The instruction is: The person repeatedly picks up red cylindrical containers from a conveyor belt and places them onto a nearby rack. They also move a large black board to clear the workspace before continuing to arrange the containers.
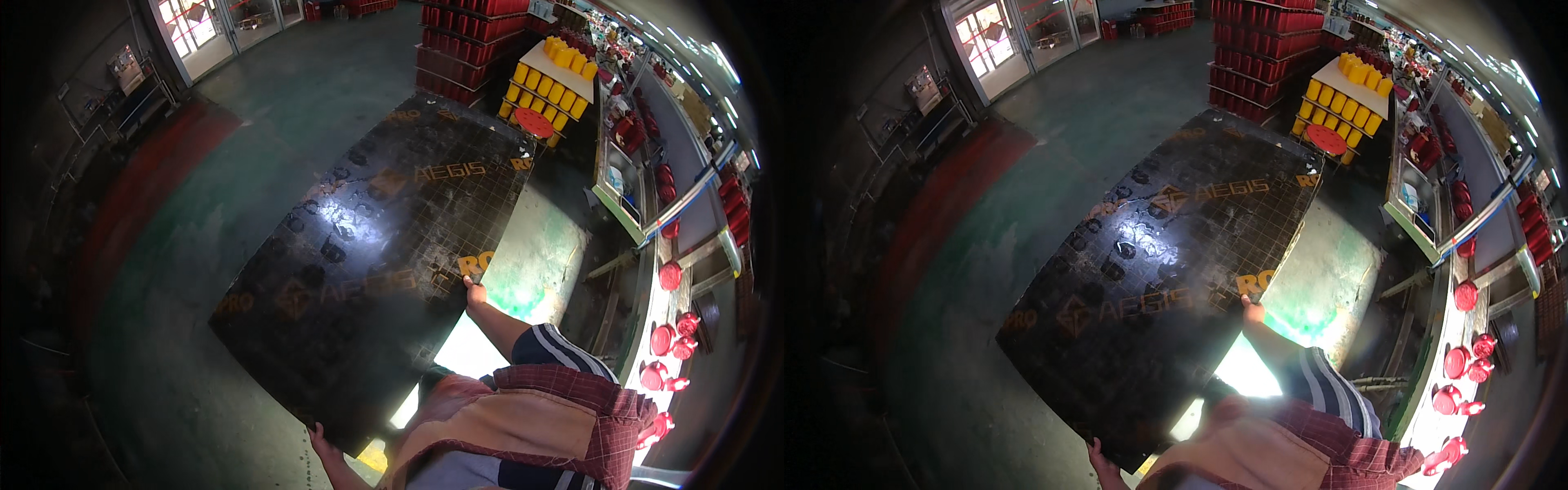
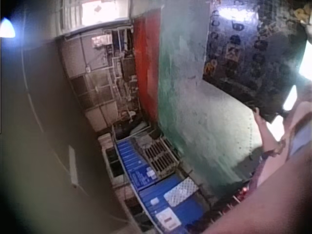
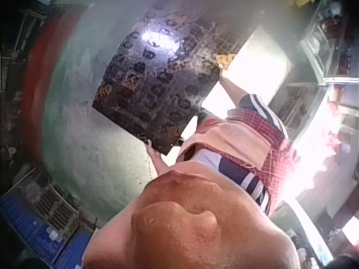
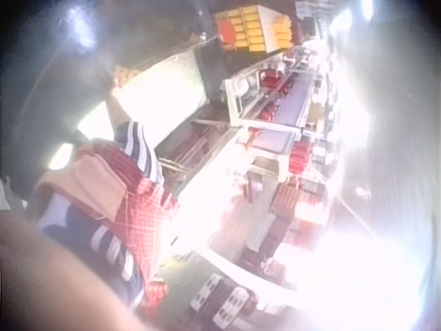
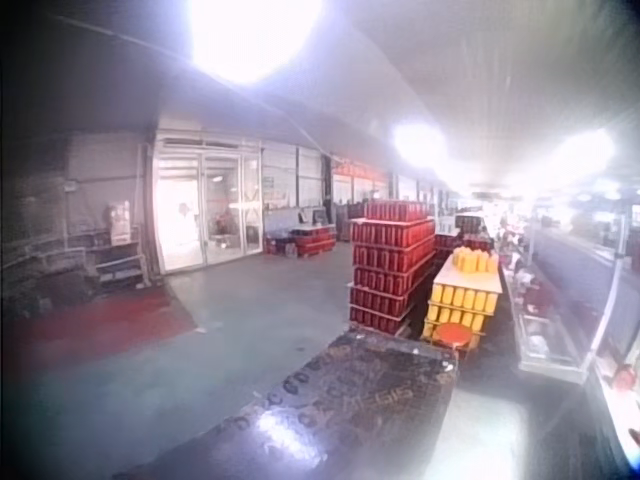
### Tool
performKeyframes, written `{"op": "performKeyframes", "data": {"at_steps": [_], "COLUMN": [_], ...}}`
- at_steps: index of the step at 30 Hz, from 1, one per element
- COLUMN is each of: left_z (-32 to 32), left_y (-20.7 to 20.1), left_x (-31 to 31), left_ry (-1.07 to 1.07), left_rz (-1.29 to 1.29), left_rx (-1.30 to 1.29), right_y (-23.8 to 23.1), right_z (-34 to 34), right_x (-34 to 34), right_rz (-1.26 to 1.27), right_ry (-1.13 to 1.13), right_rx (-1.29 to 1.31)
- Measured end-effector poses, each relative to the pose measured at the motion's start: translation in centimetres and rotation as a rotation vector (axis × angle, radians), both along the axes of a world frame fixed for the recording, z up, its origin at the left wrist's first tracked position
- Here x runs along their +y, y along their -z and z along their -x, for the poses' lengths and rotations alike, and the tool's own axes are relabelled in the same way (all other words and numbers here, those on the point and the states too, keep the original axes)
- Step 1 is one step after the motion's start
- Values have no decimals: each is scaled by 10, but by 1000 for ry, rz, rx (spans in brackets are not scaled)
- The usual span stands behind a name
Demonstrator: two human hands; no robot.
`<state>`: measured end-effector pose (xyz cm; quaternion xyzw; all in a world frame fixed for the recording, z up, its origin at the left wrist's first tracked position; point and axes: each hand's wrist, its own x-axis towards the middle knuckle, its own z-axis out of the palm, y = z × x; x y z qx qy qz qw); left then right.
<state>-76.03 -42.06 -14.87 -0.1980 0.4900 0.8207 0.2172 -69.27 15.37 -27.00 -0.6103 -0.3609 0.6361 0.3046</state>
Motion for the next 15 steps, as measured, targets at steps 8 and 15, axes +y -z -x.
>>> {"op": "performKeyframes", "data": {"at_steps": [8, 15], "left_z": [26, 38], "left_y": [1, -3], "left_x": [71, 102], "left_ry": [4, -151], "left_rz": [74, 191], "left_rx": [-25, -85], "right_y": [-7, -93], "right_z": [28, 39], "right_x": [43, 55], "right_rz": [71, -88], "right_ry": [62, -270], "right_rx": [-397, -784]}}
